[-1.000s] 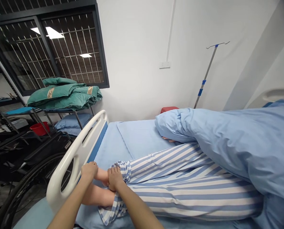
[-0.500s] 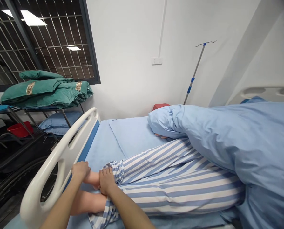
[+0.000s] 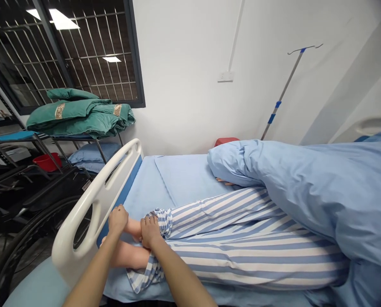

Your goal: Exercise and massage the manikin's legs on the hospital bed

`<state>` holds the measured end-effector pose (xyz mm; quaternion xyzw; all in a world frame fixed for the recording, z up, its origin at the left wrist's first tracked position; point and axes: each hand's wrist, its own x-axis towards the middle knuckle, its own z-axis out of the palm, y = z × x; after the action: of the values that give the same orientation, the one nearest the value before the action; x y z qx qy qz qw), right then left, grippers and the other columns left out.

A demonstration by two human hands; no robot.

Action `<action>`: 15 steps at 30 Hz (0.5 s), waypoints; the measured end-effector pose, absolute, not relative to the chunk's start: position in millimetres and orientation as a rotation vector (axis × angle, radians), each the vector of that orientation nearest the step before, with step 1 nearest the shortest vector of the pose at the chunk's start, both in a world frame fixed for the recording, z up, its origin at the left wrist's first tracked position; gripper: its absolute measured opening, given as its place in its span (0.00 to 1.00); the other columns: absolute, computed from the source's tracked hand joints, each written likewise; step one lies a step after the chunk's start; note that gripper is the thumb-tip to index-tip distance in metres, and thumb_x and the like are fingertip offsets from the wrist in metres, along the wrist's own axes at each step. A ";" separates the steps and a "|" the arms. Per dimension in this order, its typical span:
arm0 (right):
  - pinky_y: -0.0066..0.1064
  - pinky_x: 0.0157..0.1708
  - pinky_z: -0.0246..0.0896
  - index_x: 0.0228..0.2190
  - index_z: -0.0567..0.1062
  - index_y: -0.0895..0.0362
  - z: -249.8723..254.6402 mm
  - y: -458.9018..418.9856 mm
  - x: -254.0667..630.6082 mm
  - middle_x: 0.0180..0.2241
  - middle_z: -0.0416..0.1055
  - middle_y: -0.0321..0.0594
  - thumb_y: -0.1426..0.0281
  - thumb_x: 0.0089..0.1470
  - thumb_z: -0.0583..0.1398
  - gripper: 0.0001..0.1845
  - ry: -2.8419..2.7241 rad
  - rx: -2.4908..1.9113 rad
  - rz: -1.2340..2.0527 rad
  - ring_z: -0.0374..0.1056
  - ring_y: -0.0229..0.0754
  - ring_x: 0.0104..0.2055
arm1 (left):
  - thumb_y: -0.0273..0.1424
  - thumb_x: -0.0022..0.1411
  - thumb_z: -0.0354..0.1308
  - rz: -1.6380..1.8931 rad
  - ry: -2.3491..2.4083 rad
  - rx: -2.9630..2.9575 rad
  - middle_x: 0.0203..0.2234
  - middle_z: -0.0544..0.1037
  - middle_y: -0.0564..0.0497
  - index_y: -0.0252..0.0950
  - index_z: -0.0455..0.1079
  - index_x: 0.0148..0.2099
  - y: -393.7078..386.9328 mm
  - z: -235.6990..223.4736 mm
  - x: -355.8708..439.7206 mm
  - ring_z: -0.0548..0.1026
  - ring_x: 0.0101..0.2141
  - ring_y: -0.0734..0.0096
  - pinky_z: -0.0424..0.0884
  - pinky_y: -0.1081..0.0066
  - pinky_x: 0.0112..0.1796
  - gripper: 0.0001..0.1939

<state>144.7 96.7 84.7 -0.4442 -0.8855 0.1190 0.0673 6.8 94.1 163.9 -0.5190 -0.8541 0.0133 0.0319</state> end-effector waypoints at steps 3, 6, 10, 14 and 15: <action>0.48 0.56 0.37 0.51 0.61 0.62 84.3 98.0 144.4 0.51 0.60 0.54 0.64 0.41 0.62 0.35 -2.673 -1.332 0.372 0.52 0.55 0.55 | 0.26 0.62 0.35 0.058 -2.592 -1.634 0.38 0.75 0.36 0.29 0.68 0.43 83.5 168.2 8.8 0.75 0.39 0.63 0.67 0.69 0.37 0.20; 0.48 0.56 0.37 0.50 0.62 0.62 84.4 99.1 143.9 0.51 0.61 0.54 0.64 0.41 0.63 0.34 -2.672 -1.341 0.369 0.54 0.55 0.54 | 0.32 0.64 0.35 0.118 -2.534 -1.678 0.37 0.75 0.36 0.29 0.66 0.45 68.9 175.6 12.9 0.75 0.37 0.60 0.68 0.65 0.36 0.21; 0.47 0.56 0.39 0.49 0.63 0.62 86.8 98.5 144.8 0.50 0.61 0.54 0.64 0.41 0.63 0.33 -2.661 -1.337 0.364 0.55 0.54 0.54 | 0.32 0.63 0.36 0.213 -2.457 -1.727 0.36 0.75 0.32 0.26 0.66 0.47 58.2 187.0 18.7 0.75 0.39 0.52 0.68 0.59 0.37 0.22; 0.47 0.55 0.39 0.49 0.63 0.62 86.8 98.5 145.3 0.50 0.62 0.53 0.64 0.41 0.63 0.33 -2.663 -1.339 0.351 0.55 0.54 0.54 | 0.29 0.62 0.36 0.273 -2.435 -1.777 0.38 0.74 0.29 0.24 0.66 0.48 63.8 195.0 19.3 0.74 0.41 0.50 0.67 0.56 0.39 0.22; 0.47 0.55 0.39 0.49 0.63 0.61 86.3 99.0 145.1 0.50 0.62 0.53 0.64 0.41 0.63 0.34 -2.664 -1.338 0.350 0.55 0.54 0.54 | 0.29 0.61 0.37 0.286 -2.441 -1.794 0.38 0.74 0.29 0.25 0.66 0.49 67.0 196.4 18.5 0.73 0.42 0.50 0.66 0.55 0.40 0.22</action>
<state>145.1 99.0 86.3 -0.4447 -0.8853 0.1164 0.0701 18.5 67.0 196.4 -0.5889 -0.8012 0.0938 0.0493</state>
